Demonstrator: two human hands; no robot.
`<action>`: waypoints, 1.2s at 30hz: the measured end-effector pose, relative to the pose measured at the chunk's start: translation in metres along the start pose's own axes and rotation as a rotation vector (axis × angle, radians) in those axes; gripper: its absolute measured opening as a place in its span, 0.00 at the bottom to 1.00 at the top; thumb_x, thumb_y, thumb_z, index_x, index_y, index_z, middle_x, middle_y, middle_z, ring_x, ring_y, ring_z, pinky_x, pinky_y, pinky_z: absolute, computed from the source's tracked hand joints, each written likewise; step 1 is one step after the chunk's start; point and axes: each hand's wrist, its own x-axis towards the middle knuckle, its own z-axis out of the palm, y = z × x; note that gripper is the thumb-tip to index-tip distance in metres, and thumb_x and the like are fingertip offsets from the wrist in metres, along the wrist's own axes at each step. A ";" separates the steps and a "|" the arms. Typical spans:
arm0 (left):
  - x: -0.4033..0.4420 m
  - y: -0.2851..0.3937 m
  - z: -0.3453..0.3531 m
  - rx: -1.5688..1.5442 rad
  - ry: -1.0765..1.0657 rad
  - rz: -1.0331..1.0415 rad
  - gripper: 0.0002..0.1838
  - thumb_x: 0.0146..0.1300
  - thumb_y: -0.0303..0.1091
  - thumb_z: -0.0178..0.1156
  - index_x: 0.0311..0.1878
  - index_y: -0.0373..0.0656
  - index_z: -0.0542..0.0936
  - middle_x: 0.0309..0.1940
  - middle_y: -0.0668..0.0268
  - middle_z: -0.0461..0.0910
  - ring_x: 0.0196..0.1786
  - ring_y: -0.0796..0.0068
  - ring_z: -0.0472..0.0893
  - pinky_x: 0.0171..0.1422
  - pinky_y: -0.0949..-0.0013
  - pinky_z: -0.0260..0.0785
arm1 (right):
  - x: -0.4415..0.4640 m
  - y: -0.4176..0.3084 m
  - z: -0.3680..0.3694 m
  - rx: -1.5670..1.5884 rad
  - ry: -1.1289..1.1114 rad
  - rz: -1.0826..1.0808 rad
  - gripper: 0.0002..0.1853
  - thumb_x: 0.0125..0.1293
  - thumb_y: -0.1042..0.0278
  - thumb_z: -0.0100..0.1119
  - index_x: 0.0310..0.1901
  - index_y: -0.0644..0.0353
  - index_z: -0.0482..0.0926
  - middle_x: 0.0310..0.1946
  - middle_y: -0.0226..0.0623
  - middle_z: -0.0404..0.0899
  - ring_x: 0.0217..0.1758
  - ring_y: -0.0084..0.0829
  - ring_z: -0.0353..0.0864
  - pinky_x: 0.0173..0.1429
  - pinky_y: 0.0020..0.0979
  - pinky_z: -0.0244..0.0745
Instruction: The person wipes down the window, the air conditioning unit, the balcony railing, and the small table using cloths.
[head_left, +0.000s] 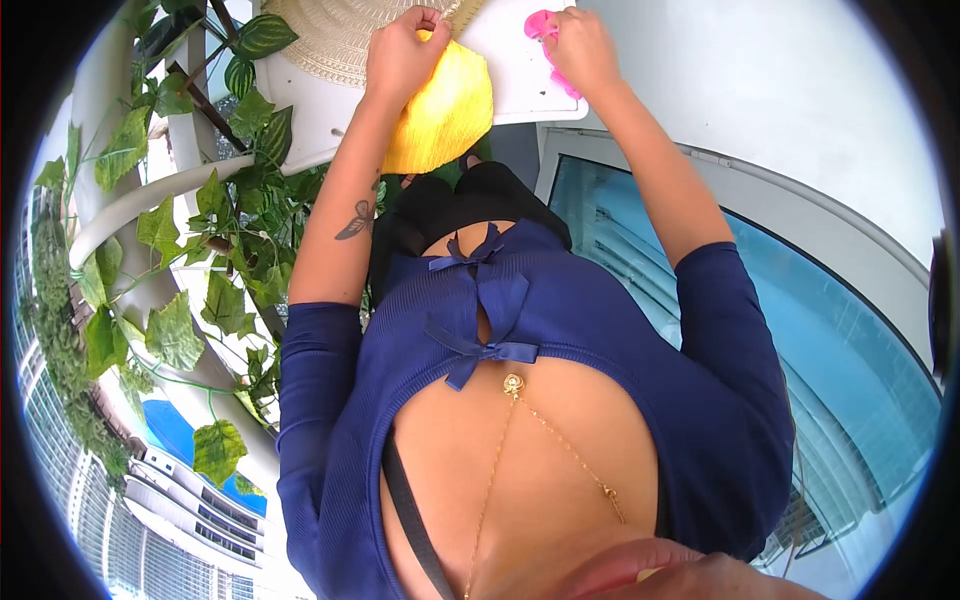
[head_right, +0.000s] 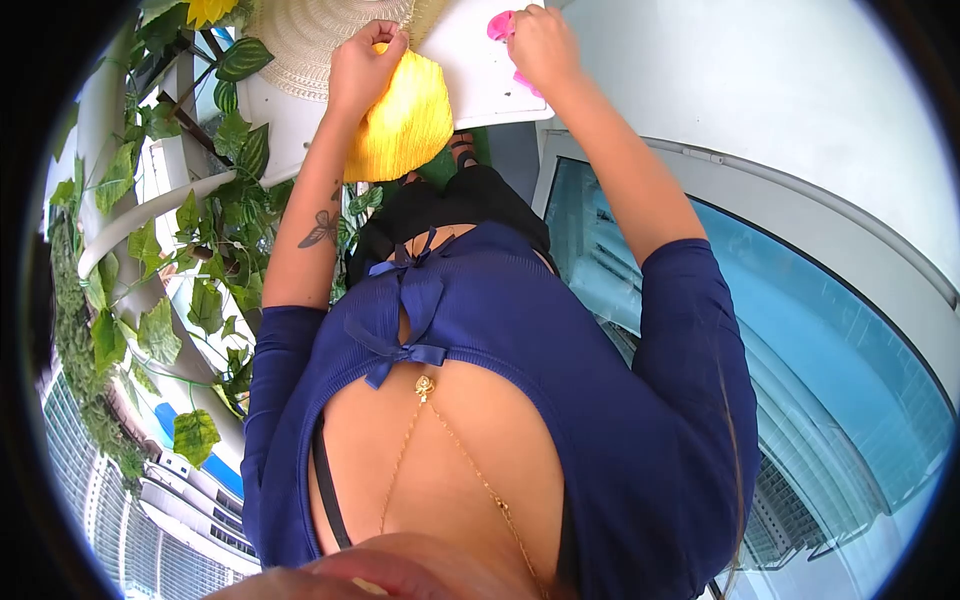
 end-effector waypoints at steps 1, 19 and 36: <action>0.001 0.001 0.000 -0.004 0.007 0.000 0.17 0.59 0.47 0.61 0.43 0.43 0.83 0.35 0.65 0.86 0.37 0.66 0.85 0.45 0.66 0.74 | -0.007 -0.007 -0.006 0.143 -0.032 -0.021 0.07 0.53 0.77 0.55 0.32 0.62 0.82 0.33 0.44 0.80 0.40 0.45 0.79 0.45 0.43 0.76; 0.000 -0.003 0.001 -0.008 -0.028 -0.002 0.17 0.60 0.48 0.61 0.44 0.45 0.83 0.36 0.64 0.86 0.38 0.64 0.85 0.46 0.65 0.74 | -0.001 -0.002 -0.017 0.209 -0.114 0.043 0.11 0.55 0.75 0.47 0.27 0.56 0.81 0.27 0.48 0.78 0.38 0.50 0.78 0.42 0.46 0.74; -0.005 0.012 -0.005 -0.159 0.049 0.060 0.13 0.58 0.37 0.61 0.35 0.34 0.80 0.27 0.49 0.81 0.33 0.52 0.83 0.38 0.61 0.72 | 0.011 0.007 -0.010 0.106 -0.144 -0.006 0.09 0.53 0.75 0.49 0.29 0.55 0.81 0.32 0.48 0.79 0.42 0.50 0.77 0.47 0.44 0.74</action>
